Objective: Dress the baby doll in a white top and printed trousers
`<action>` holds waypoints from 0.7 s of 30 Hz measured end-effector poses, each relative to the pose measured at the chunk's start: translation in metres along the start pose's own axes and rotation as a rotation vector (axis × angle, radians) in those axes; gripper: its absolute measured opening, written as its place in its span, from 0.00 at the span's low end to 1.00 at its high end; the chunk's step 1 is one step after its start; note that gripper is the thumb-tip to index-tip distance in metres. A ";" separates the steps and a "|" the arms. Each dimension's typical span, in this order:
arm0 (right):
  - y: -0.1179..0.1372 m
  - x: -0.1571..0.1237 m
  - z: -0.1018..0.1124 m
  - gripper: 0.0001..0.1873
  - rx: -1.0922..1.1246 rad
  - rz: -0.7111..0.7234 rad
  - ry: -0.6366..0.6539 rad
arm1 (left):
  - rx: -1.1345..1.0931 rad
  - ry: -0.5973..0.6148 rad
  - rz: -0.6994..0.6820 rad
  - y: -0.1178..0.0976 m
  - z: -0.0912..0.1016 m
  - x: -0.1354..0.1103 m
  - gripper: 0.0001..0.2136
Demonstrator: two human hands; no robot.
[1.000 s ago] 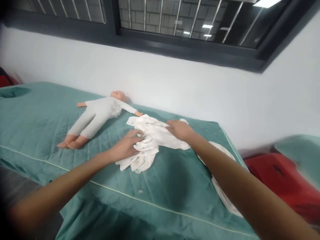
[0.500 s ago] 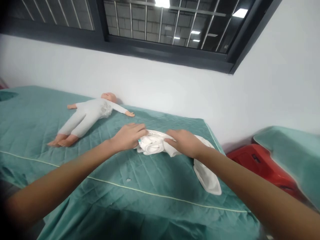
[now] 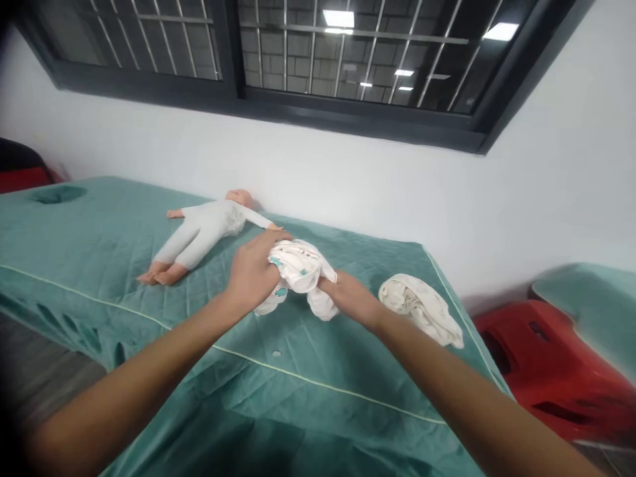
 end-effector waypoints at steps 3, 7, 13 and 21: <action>0.003 0.010 -0.034 0.22 0.473 -0.069 0.021 | -0.076 -0.090 0.045 0.000 0.006 -0.011 0.19; 0.011 0.017 -0.071 0.20 0.905 0.058 0.130 | -0.270 0.047 0.000 -0.006 0.007 -0.031 0.21; -0.001 0.027 -0.094 0.22 1.059 0.046 0.183 | -0.306 0.165 0.009 0.023 0.009 -0.053 0.36; 0.015 0.020 -0.132 0.26 0.883 0.008 0.403 | -0.287 0.167 0.096 0.077 0.018 -0.065 0.26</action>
Point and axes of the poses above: each hand's wrist, its own x-axis towards the middle knuckle, its own z-axis out of the back of the hand, y = z × x, the point moved 5 cm from there along x, towards the middle knuckle
